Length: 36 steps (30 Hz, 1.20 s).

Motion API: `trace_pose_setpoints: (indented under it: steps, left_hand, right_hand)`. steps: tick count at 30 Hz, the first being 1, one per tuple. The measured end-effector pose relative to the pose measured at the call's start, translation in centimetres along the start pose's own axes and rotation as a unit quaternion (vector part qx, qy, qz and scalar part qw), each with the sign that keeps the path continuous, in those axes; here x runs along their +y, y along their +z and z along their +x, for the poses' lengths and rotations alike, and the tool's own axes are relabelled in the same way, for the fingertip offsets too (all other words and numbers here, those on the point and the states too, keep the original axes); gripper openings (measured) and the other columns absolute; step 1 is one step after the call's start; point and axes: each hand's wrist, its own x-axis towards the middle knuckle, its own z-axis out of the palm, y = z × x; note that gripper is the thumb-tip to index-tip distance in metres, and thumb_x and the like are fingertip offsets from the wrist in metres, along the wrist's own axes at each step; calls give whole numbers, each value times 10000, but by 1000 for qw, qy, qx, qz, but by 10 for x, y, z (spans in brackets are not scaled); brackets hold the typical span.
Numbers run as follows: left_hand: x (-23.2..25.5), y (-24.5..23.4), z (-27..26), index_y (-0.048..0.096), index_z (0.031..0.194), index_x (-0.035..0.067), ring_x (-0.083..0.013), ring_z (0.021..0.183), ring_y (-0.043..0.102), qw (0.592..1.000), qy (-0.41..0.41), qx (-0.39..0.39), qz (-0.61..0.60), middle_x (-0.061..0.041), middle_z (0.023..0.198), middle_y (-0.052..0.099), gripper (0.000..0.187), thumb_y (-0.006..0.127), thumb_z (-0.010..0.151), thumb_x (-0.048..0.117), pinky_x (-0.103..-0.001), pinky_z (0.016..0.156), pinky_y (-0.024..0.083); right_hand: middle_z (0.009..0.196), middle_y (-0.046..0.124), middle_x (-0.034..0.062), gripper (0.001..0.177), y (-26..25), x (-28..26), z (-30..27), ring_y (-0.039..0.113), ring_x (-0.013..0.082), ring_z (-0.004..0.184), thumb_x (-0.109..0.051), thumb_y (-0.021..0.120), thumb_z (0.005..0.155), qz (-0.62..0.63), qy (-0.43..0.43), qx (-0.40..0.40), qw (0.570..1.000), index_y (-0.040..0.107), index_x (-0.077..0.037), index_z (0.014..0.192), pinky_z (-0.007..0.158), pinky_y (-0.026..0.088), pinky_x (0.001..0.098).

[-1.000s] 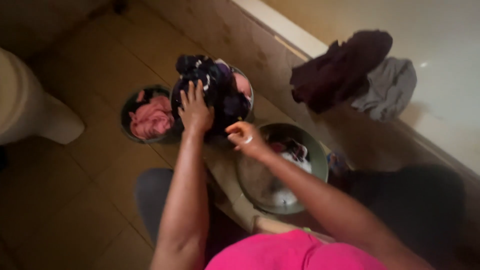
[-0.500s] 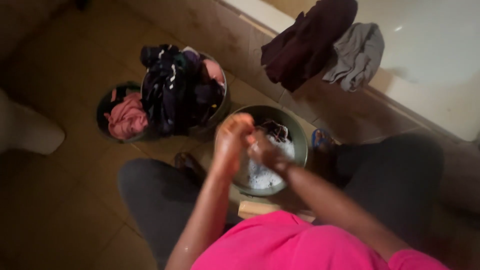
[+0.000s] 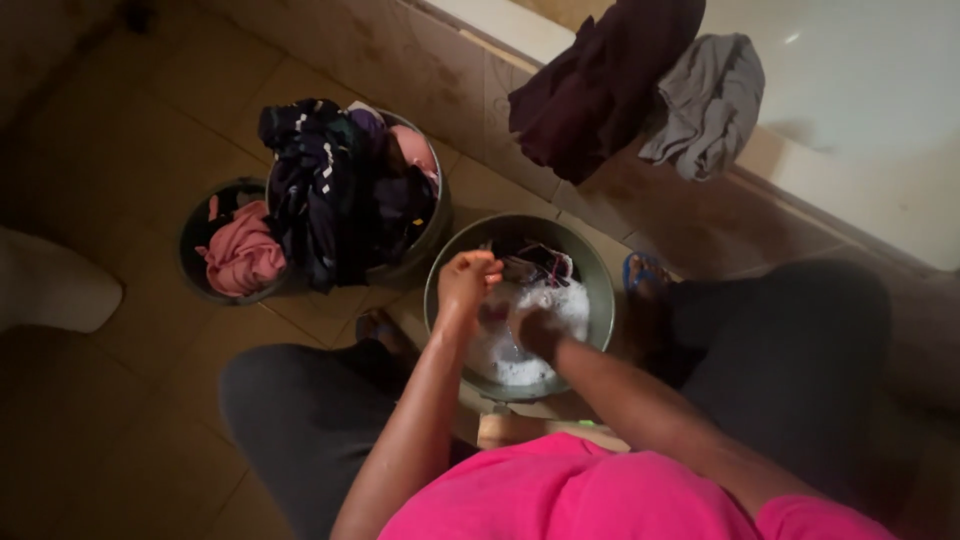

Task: Washing clothes by hand in a bucket in a bathroom.

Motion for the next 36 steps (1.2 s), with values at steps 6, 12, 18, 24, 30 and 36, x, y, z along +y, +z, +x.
trace_pose_setpoints:
  steps: [6, 12, 18, 24, 30, 36]
  left_hand:
    - [-117, -55, 62, 760, 1033, 32, -225, 800, 667, 969, -20, -12, 245, -93, 887, 748, 383, 673, 947, 395, -375, 719, 517]
    - [-108, -38, 44, 728, 968, 110, -215, 681, 595, 978, -207, -32, 19, -32, 770, 669, 376, 628, 955, 472, -394, 620, 468]
    - [-14, 16, -15, 722, 868, 182, -160, 431, 418, 993, -111, 14, 43, -31, 603, 519, 293, 560, 970, 405, -325, 385, 287]
    - [-48, 4, 16, 661, 874, 99, -181, 526, 550, 981, -133, -55, -130, -55, 715, 599, 296, 567, 1029, 333, -348, 462, 426]
    - [-25, 14, 8, 629, 850, 148, -149, 416, 466, 960, -162, -146, -172, -19, 618, 532, 215, 543, 987, 289, -296, 345, 363]
    - [-23, 18, -4, 586, 841, 144, -144, 429, 470, 960, -178, -142, -164, -12, 641, 516, 175, 570, 1004, 206, -297, 357, 370]
  right_hand:
    - [1067, 732, 235, 334, -33, -4, 4, 700, 373, 967, -84, 630, 824, 127, -34, -86, 988, 726, 2, 1131, 810, 550, 477]
    - [1018, 726, 221, 275, -159, -33, -58, 695, 339, 922, -173, 642, 888, 272, -7, -14, 962, 704, 1, 1092, 792, 548, 454]
    - [876, 699, 166, 188, -197, 1, -66, 694, 269, 786, -245, 575, 951, 514, 60, 192, 834, 602, -63, 992, 693, 566, 417]
    - [801, 674, 189, 208, -214, -41, -90, 684, 384, 750, -251, 604, 1017, 321, -29, 386, 864, 603, -64, 926, 652, 513, 476]
    - [904, 735, 185, 195, -208, -38, -91, 732, 381, 832, -198, 578, 976, 347, -28, 445, 825, 642, -24, 1035, 668, 567, 441]
    - [933, 732, 212, 219, -183, -20, -73, 741, 369, 847, -203, 549, 1022, 353, -29, 446, 822, 660, -15, 1048, 691, 569, 434]
